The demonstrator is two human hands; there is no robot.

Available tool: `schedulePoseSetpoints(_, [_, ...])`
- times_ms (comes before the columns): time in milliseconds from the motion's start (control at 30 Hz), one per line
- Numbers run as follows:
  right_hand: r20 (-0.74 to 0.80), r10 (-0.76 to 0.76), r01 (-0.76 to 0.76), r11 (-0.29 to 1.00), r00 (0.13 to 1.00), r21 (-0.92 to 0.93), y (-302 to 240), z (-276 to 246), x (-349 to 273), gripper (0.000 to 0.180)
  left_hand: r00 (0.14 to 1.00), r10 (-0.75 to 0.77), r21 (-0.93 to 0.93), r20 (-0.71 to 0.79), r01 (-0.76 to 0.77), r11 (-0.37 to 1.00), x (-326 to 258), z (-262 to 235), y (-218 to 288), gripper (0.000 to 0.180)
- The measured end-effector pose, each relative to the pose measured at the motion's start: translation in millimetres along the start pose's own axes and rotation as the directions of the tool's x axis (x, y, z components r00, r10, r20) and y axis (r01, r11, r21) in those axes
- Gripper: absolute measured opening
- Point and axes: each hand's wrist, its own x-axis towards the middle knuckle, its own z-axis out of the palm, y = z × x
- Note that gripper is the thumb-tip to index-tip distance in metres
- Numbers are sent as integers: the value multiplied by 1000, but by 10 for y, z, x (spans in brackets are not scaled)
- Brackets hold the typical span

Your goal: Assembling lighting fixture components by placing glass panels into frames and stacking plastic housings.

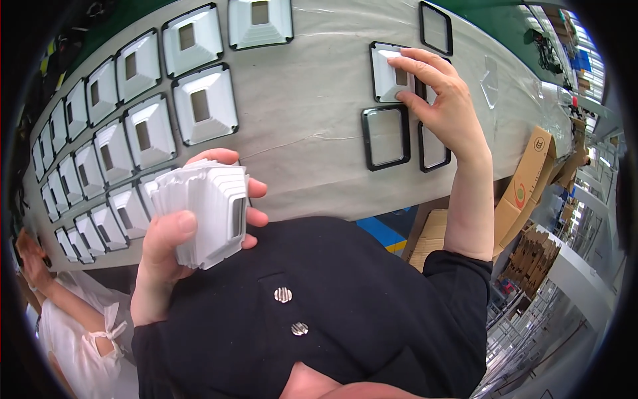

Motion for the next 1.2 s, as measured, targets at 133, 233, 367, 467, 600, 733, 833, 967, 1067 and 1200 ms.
schedulePoseSetpoints(133, [-34, -132, 126, 982, 991, -139, -182, 122, 69, 43, 996, 16, -53, 86, -11, 999, -20, -40, -34, 89])
schedulePoseSetpoints(233, [-4, -216, 214, 970, 976, -113, -434, 278, 112, 42, 994, 45, -58, 99, -39, 998, -74, -65, -65, 89])
schedulePoseSetpoints(367, [12, -243, 242, 959, 970, -146, -723, 489, 163, 41, 993, 69, -45, 97, -65, 997, -168, -115, -71, 89])
schedulePoseSetpoints(467, [-28, -324, 315, 935, 946, -164, -838, 596, 237, 39, 989, 63, -59, 135, -55, 997, -206, -174, -70, 87])
schedulePoseSetpoints(600, [-34, -326, 321, 940, 945, -113, -978, 710, 276, 41, 991, 83, -63, 100, -77, 995, -305, -185, -60, 84])
schedulePoseSetpoints(733, [-212, -295, 318, 944, 931, 82, -701, 525, 387, 39, 987, 111, -72, 119, -103, 992, -289, -241, -103, 84])
schedulePoseSetpoints(833, [-451, 42, -67, 997, 892, -39, -50, 23, 609, 44, 984, 115, -67, 136, -106, 992, -279, -242, -105, 83])
schedulePoseSetpoints(967, [-494, 537, -666, 736, 684, -123, 1176, -298, 739, 58, 982, 107, -51, 157, -100, 994, -253, -188, -79, 82])
schedulePoseSetpoints(1067, [-308, 634, -678, 733, 710, -54, 1161, -309, 826, 55, 983, 116, -76, 142, -106, 991, -269, -206, -102, 82])
schedulePoseSetpoints(1200, [-296, 594, -628, 777, 748, -27, 914, -219, 857, 54, 984, 122, -81, 133, -112, 990, -272, -213, -83, 82])
